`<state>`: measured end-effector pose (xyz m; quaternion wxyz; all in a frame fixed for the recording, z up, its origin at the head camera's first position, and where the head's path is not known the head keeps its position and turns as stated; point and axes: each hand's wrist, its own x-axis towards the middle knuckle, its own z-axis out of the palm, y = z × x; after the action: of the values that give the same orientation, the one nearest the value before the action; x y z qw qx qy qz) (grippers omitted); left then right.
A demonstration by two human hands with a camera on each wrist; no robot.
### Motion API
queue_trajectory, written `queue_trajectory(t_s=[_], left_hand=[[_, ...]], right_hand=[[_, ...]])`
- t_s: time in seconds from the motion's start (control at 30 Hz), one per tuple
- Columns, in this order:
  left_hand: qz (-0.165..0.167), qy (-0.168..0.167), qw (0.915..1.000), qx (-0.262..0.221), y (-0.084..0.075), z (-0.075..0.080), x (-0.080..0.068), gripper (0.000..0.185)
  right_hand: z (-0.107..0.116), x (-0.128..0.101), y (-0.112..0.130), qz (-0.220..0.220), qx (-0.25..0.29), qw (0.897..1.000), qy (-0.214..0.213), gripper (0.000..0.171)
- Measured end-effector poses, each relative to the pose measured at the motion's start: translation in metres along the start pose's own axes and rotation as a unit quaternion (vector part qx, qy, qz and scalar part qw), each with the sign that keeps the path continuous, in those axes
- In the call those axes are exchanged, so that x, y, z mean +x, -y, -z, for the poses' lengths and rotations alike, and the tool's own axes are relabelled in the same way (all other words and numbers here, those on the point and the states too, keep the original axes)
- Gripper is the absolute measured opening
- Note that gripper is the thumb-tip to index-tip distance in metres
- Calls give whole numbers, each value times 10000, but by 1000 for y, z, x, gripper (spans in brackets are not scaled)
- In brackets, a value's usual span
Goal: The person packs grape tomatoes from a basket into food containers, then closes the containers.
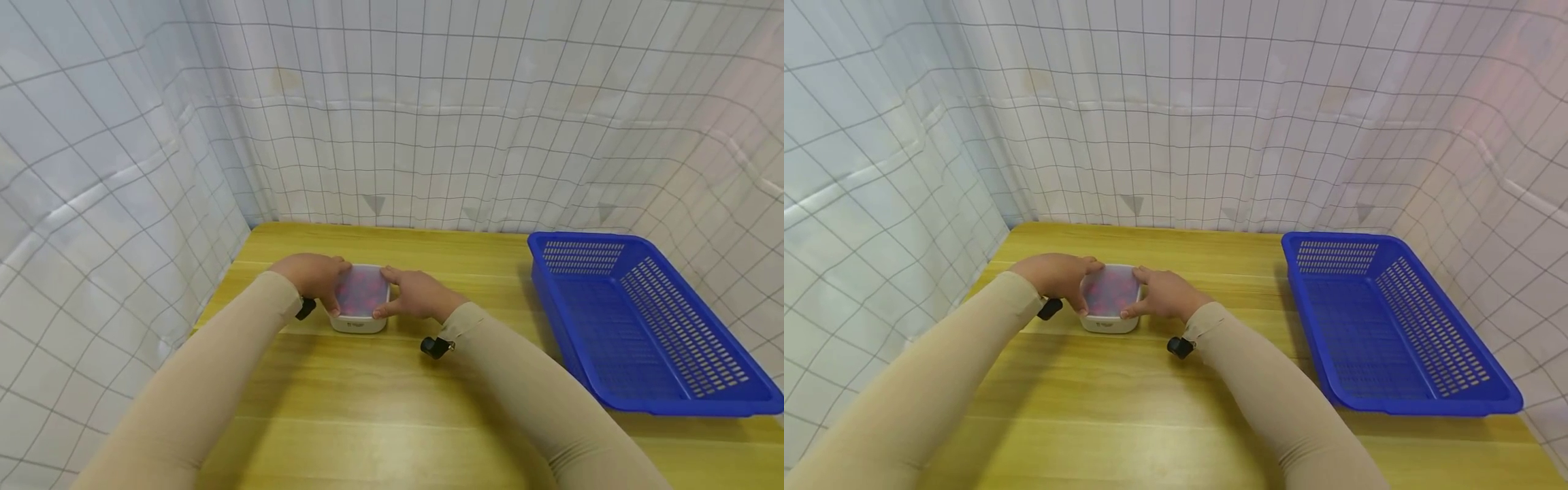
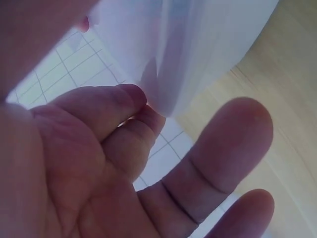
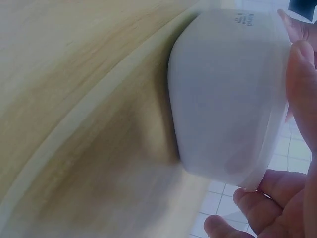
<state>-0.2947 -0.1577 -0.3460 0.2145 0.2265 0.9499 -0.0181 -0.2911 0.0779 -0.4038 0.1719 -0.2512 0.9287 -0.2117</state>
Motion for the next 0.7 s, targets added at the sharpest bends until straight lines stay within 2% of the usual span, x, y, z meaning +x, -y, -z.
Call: queue_trajectory(t_s=[0.27, 0.5, 0.7], left_hand=[[-76, 63, 9998, -161, 6, -3, 0, 103], [36, 93, 9995, -295, 5, -5, -5, 100], [-3, -84, 9989, -466, 10, -8, -8, 93]], right_hand=[[-1, -1, 1, -53, -39, 10000, 12, 106], [-1, -3, 5, -151, 75, 9998, 44, 107], [-3, -6, 7, -188, -108, 9994, -285, 104]])
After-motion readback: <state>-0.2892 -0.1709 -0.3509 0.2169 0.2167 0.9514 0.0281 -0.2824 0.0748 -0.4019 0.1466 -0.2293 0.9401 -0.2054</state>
